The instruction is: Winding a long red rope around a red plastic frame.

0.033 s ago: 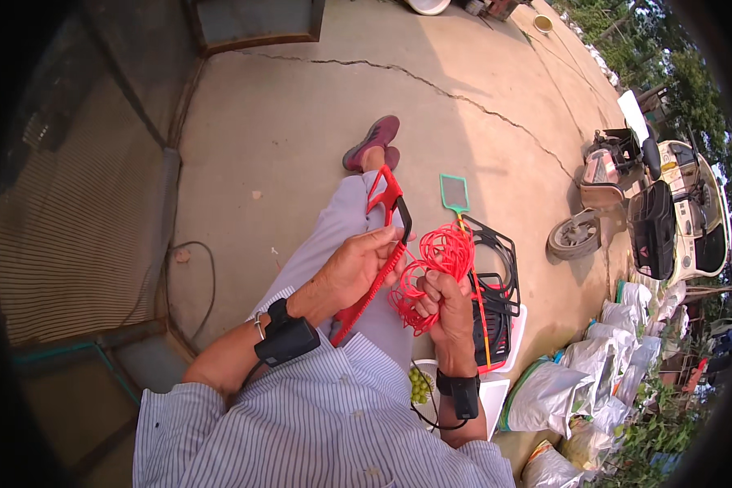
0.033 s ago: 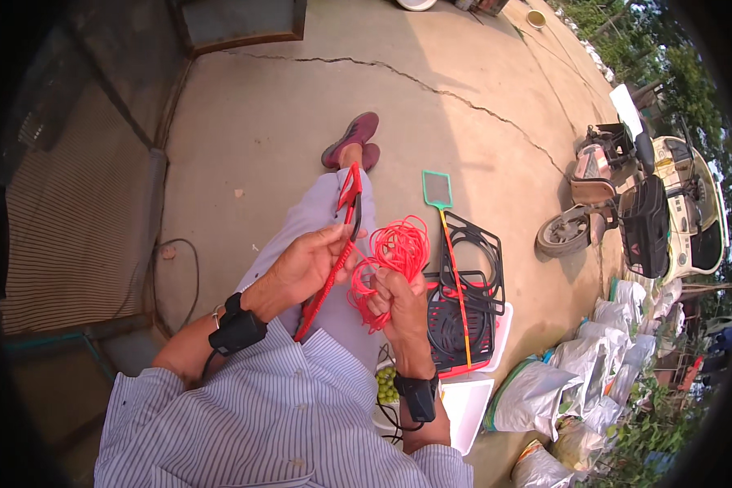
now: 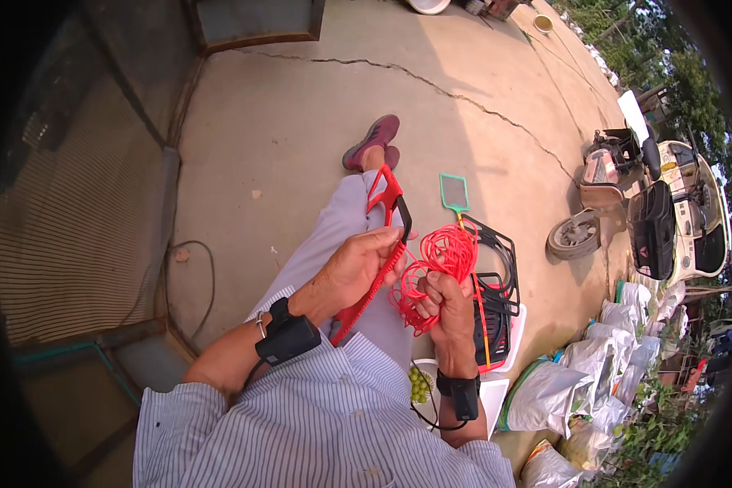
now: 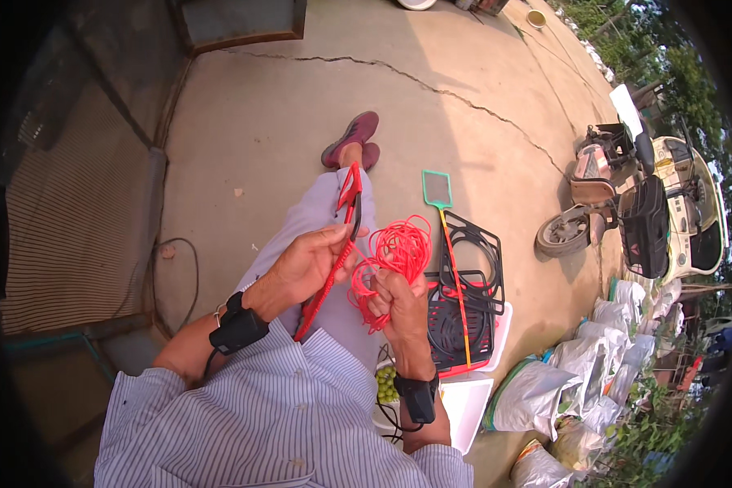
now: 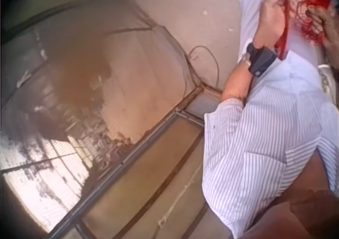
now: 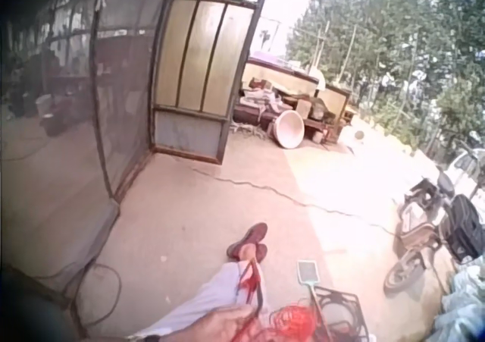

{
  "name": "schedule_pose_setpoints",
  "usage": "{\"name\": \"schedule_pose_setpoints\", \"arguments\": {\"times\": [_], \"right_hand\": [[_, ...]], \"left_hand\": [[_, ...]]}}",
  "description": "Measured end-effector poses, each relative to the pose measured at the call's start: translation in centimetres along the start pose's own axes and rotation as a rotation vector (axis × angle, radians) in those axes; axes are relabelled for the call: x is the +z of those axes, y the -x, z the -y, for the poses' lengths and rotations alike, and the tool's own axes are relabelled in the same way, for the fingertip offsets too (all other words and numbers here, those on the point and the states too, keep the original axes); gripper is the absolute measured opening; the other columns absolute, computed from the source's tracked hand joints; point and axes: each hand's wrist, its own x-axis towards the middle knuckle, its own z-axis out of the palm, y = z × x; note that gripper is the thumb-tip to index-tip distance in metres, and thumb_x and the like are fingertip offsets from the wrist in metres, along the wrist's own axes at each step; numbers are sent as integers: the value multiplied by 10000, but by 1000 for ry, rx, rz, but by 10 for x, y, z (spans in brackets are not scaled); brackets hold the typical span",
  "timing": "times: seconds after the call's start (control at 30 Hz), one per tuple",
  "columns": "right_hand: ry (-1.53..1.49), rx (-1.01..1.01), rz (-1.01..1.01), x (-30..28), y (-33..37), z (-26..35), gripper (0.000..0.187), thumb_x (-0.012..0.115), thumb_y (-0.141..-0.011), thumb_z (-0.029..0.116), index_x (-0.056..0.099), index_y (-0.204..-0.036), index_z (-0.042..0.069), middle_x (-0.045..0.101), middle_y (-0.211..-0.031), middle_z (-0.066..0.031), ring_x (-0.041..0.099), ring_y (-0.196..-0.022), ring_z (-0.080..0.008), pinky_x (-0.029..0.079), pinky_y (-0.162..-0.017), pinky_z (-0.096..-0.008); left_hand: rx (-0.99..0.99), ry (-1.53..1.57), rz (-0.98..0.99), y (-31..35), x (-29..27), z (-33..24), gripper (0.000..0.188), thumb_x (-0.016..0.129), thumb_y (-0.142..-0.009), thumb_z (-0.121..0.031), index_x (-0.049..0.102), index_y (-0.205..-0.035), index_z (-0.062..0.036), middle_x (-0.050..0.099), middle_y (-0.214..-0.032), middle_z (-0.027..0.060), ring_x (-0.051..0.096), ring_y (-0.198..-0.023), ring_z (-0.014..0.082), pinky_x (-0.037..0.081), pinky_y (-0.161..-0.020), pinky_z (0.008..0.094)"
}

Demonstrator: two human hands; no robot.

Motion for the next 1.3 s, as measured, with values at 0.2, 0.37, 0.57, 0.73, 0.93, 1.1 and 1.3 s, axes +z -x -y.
{"name": "schedule_pose_setpoints", "arguments": {"times": [0.2, 0.37, 0.57, 0.73, 0.93, 1.1, 1.3], "right_hand": [[95, -83, -49, 1, 3, 3, 142, 531, -849, 37, 494, -981, 74, 290, -515, 56, 266, -392, -57, 235, -345, -223], [138, 21, -54, -21, -28, 7, 140, 521, -902, 150, 559, -948, 23, 552, -661, -31, 442, -424, -102, 316, -378, -217], [976, -397, -105, -22, -68, 54, 261, 556, -925, 229, 533, -1093, 32, 637, -809, -70, 577, -568, -146, 453, -499, -287], [1392, -754, 96, 54, -86, 75, 400, 638, -810, 106, 490, -1178, 54, 639, -839, -135, 596, -645, -288, 488, -609, -373], [1593, -801, 533, 96, -92, 57, 534, 635, -736, 25, 450, -1235, 71, 623, -1016, -170, 615, -945, -337, 497, -793, -411], [1413, -766, 456, 84, -87, 50, 522, 667, -740, 58, 483, -1229, 60, 621, -1040, -158, 611, -924, -310, 489, -761, -409], [1178, -794, 37, 43, -70, 50, 265, 672, -810, 102, 626, -1059, 25, 660, -940, -83, 602, -777, -165, 464, -703, -290]], "left_hand": [[-32, 18, 21, -3, -5, 5, 235, 536, -899, -237, 552, -1003, -26, 544, -696, 43, 481, -594, 145, 359, -543, 264], [2, 39, 66, -4, -6, 7, 222, 542, -886, -231, 531, -972, -27, 539, -696, 51, 472, -591, 145, 349, -534, 265], [171, -246, -167, 8, -7, -3, 253, 584, -861, -149, 532, -1065, -9, 577, -845, 68, 557, -730, 153, 463, -704, 282], [538, -366, -287, 9, -2, -30, 374, 596, -866, -160, 506, -1196, -8, 575, -1058, 53, 543, -972, 140, 455, -812, 298], [497, -360, -198, 1, 4, -53, 340, 627, -871, -209, 541, -1152, -39, 605, -1057, 69, 571, -932, 139, 469, -729, 316], [432, -197, -201, -5, -17, -48, 254, 641, -861, -158, 574, -1064, -21, 645, -924, 81, 614, -778, 155, 481, -600, 309], [460, -52, -314, -10, -39, -41, 151, 590, -882, -90, 596, -993, 12, 646, -867, 111, 598, -704, 193, 454, -557, 310]]}}
